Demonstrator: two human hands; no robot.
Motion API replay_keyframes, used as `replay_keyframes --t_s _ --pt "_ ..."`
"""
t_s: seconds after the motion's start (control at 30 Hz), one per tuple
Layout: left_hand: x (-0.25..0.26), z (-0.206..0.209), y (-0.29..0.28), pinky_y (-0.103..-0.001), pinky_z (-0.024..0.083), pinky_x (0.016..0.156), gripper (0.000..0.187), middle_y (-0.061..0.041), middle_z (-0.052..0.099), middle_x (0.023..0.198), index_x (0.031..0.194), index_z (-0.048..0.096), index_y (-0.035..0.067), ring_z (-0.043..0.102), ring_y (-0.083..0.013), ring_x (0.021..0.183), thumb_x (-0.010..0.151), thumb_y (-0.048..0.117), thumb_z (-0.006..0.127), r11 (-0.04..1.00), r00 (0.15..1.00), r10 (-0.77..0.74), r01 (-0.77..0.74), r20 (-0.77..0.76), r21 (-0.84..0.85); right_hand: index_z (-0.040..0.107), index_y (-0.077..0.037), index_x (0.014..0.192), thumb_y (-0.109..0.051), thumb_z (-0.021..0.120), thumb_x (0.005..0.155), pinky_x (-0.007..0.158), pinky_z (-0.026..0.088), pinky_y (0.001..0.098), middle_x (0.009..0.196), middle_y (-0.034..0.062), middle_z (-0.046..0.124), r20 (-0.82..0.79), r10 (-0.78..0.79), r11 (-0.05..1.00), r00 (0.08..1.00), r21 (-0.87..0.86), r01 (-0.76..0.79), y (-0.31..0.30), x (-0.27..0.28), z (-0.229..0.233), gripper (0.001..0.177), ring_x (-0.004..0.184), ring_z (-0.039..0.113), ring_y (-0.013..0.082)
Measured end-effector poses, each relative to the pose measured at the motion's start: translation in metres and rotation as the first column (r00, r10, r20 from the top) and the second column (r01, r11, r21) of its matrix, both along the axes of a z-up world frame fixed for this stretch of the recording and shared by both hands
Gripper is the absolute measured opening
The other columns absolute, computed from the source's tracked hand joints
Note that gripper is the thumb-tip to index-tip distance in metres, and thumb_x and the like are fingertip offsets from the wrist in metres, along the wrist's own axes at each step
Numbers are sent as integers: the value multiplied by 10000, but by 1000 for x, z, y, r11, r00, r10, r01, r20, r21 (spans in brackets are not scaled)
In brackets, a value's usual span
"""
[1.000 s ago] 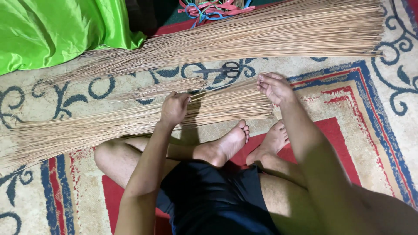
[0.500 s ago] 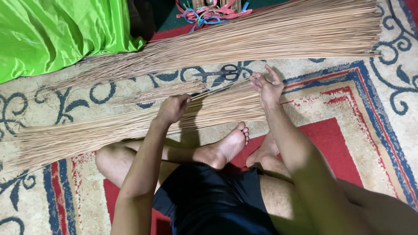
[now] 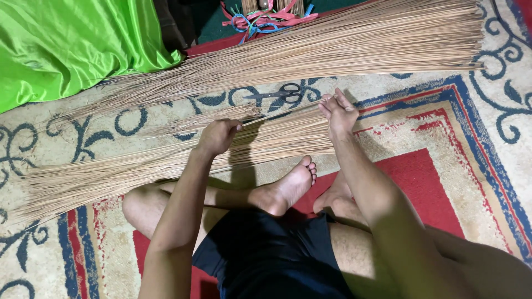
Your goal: Bundling and trimming palm leaf ribs to assemble a broom.
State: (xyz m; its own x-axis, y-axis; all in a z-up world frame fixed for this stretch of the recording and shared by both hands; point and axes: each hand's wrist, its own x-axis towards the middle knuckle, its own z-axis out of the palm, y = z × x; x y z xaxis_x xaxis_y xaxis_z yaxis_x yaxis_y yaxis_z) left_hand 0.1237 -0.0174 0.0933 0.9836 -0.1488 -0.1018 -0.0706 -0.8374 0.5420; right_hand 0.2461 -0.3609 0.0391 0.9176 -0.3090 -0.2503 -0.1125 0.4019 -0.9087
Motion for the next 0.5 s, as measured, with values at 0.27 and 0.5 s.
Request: replay_keyframes --t_s 0.27,0.5 --pt "3 -3 2 -564 557 812 183 -215 734 927 1042 710 142 701 -458 953 1010 244 562 1000 1000 -4 4 -25 -18 612 -68 1378 45 756 901 828 715 467 1016 246 767 -32 -26 999 999 33 27 -12 4 -5 510 785 811 269" --pt "4 1 20 -566 546 824 208 -152 763 884 1012 703 95 716 -419 969 996 222 539 999 992 19 -23 -124 -33 609 -53 1381 55 749 904 876 702 500 960 229 751 -98 -60 996 993 54 65 -33 6 10 508 818 816 293"
